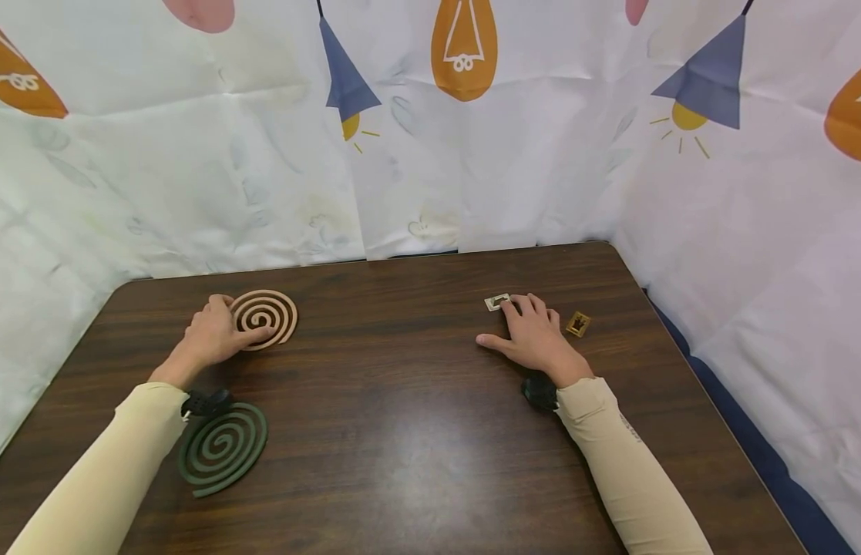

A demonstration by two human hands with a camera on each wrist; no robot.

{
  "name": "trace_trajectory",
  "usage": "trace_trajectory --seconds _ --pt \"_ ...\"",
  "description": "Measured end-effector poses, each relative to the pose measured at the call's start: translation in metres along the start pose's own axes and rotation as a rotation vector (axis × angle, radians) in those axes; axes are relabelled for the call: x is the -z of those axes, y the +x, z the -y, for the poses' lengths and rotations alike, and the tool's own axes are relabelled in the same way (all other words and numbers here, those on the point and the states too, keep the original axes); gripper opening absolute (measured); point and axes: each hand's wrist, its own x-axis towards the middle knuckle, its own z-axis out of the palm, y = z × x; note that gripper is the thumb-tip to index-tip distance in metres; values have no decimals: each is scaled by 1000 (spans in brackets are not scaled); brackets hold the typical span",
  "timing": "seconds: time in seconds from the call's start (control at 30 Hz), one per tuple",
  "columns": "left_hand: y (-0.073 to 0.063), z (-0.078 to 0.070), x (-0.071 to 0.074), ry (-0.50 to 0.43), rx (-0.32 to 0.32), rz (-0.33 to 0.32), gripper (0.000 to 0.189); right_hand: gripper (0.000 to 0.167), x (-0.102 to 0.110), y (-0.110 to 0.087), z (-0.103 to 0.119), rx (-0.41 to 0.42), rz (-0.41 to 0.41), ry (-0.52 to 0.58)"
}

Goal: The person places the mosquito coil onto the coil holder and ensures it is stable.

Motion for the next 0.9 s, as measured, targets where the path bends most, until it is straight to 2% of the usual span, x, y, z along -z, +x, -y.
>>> trace_trajectory --seconds 0.17,0.4,0.67,0.9 --pt "1 -2 -1 -53 -9 3 107 88 0 0 2 -3 -11 4" --pt "1 -5 0 -150 0 27 99 88 0 0 3 -9 -7 3" --pt "0 -8 1 -225 7 -18 83 88 0 0 3 -9 -5 3" --pt "-4 -9 8 -314 7 42 83 88 1 0 4 -13 -2 10"
